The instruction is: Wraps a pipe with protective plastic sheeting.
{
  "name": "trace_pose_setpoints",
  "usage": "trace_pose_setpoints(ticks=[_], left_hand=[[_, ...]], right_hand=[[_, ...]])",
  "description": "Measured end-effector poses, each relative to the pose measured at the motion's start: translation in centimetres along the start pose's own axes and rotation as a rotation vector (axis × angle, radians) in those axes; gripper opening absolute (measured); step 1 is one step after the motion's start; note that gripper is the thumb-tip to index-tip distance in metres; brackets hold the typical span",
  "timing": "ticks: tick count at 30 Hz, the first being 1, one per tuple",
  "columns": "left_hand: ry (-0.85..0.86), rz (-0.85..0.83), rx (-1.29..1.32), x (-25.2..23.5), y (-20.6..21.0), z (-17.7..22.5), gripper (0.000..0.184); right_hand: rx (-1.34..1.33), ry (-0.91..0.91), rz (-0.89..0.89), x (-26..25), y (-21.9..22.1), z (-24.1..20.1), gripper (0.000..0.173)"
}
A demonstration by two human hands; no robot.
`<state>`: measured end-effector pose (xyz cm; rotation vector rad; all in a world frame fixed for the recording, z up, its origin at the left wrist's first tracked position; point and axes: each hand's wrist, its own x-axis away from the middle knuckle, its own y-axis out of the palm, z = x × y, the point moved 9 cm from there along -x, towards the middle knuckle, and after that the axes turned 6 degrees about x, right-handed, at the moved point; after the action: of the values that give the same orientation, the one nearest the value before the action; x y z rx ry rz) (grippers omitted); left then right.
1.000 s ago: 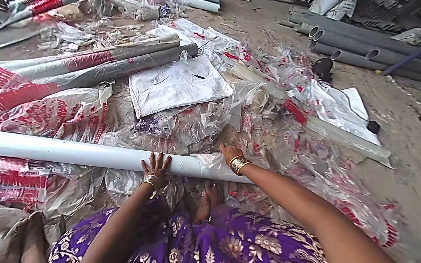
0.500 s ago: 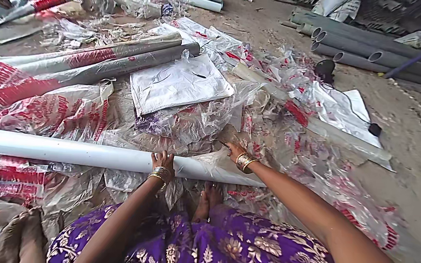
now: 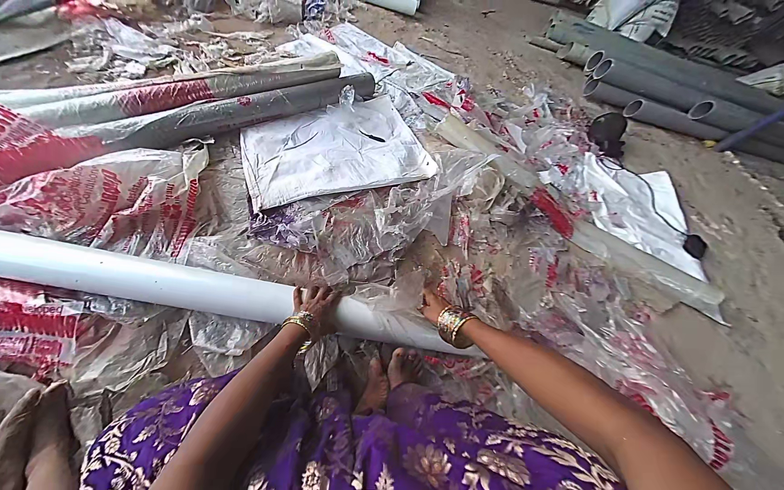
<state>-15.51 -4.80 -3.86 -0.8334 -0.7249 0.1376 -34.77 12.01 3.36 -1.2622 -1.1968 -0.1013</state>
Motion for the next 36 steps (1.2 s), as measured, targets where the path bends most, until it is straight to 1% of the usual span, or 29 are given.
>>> trace_pose_setpoints(ticks=[2, 5, 9, 11, 14, 19, 22, 24, 26, 27, 29, 30, 32, 34, 36], left_hand=[[-0.012, 0.009, -0.035, 1.6, 1.0, 0.3, 0.099], [-0.082, -0.045, -0.105, 3.7, 2.0, 1.1, 0.097], [-0.096, -0.055, -0.149, 5.4, 3.2, 1.4, 0.102], [-0.092, -0.056, -0.162, 5.7, 3.4, 1.2, 0.106], [-0.085, -0.049, -0.173, 5.7, 3.8, 1.2, 0.112], [-0.104, -0.099, -0.208, 5.2, 3.8, 1.2, 0.12], [-0.138, -0.109, -0.239, 4.8, 3.6, 1.6, 0.125], [-0.129, -0.081, -0.206, 4.3, 2.7, 2.3, 0.119], [-0.081, 0.0, -0.127, 3.5, 1.5, 3.4, 0.098], [-0.043, 0.033, -0.085, 2.9, 0.9, 4.0, 0.087], [0.043, 0.036, -0.015, 1.3, 0.3, 5.1, 0.073], [0.07, 0.013, 0.014, 0.3, 0.3, 5.5, 0.071], [0.071, -0.036, 0.071, -1.8, 0.4, 5.3, 0.071], [0.086, -0.057, 0.09, -3.3, 0.2, 5.0, 0.066], [0.129, -0.081, 0.084, -4.0, -0.1, 4.9, 0.059]], right_hand=[[0.019, 0.013, -0.025, 0.1, 1.1, 0.6, 0.05], [0.025, 0.024, -0.011, 0.9, 1.9, 1.3, 0.047], [0.022, 0.114, 0.025, 1.8, 0.6, 2.5, 0.048], [0.047, 0.161, 0.03, 1.5, -0.3, 3.0, 0.049], [0.068, 0.183, 0.024, 1.7, -1.3, 3.4, 0.051], [0.105, 0.122, -0.035, 2.4, -1.4, 2.9, 0.052], [0.026, 0.116, 0.012, 2.1, -2.1, 3.3, 0.058], [-0.071, 0.113, 0.072, 1.7, -3.1, 3.9, 0.064], [-0.171, 0.124, 0.14, 1.3, -4.3, 4.7, 0.07], [-0.192, 0.134, 0.179, 1.2, -5.1, 4.9, 0.068], [-0.186, 0.155, 0.242, 1.3, -6.8, 5.3, 0.068], [-0.178, 0.167, 0.28, 1.3, -7.7, 5.5, 0.069], [-0.162, 0.195, 0.396, 1.4, -9.5, 6.2, 0.072], [-0.152, 0.241, 0.506, 2.3, -11.3, 6.5, 0.08], [-0.14, 0.283, 0.579, 3.4, -12.4, 6.6, 0.086]])
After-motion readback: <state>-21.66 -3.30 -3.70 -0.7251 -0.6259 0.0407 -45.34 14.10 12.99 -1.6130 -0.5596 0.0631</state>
